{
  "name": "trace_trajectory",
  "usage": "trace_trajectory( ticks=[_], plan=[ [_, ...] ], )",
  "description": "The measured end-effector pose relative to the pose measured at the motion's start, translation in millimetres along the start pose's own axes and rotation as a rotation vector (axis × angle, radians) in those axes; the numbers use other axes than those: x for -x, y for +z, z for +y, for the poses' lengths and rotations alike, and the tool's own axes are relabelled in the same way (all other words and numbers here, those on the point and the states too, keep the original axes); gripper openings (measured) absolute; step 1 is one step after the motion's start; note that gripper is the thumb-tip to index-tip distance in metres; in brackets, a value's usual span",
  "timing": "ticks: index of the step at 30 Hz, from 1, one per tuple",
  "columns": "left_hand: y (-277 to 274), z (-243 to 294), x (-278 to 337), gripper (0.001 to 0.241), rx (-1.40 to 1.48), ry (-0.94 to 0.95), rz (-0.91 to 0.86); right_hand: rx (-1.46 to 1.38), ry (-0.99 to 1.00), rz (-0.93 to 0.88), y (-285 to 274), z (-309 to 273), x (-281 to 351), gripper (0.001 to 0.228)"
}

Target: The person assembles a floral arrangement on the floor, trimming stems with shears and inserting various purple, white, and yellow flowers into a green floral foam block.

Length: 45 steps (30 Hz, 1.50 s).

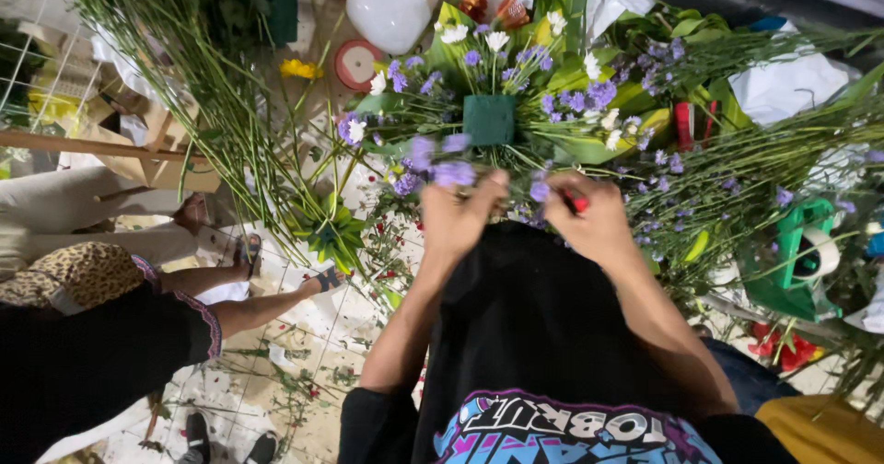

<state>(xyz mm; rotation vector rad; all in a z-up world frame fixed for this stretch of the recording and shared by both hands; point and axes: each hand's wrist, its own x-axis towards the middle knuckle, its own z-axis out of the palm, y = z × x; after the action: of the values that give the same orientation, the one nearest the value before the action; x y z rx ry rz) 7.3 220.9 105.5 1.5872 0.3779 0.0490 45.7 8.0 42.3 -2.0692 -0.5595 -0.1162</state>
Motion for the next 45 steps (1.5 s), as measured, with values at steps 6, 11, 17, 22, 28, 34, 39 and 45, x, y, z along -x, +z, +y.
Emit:
trace_trajectory(
  ticks=[6, 11, 17, 22, 28, 34, 39, 45],
  plan=[
    [12.8, 8.3, 13.4, 0.020, 0.178, -0.119, 0.068, -0.360, 0.245, -0.174, -33.4, -32.9, 9.6, 0.017],
    [20.9, -4.5, 33.4, 0.011, -0.108, 0.197, -0.201, -0.332, 0.216, -0.246, -30.6, -22.6, 34.9, 0.012],
    [-45.4, -22.5, -12.0, 0.015, 0.047, 0.278, 0.252, -0.011, 0.562, -0.548, -56.7, -27.4, 85.1, 0.020],
    [-43.5, -67.0, -132.9, 0.010, -0.526, 0.188, 0.230, 0.131, 0.627, -0.885, -54.6, -102.5, -14.9, 0.042],
    [-34.6, -77.6, -164.8, 0.034, -0.577, 0.158, 0.183, -0.077, 0.386, -0.415, -8.5, -76.6, -56.4, 0.028],
    [-27.9, -138.0, -190.2, 0.032, -0.693, 0.094, 0.203, -0.037, 0.473, -0.354, 25.7, -64.4, -73.1, 0.032],
    [-21.4, -115.8, -178.0, 0.021, -0.684, 0.010, 0.176, 0.198, 0.516, -0.472, 56.6, -47.8, -83.6, 0.058],
    [-21.3, -99.8, -159.1, 0.028, -0.680, 0.039, 0.127, 0.262, 0.498, -0.478, 55.1, -48.0, -90.1, 0.055]
  ],
)
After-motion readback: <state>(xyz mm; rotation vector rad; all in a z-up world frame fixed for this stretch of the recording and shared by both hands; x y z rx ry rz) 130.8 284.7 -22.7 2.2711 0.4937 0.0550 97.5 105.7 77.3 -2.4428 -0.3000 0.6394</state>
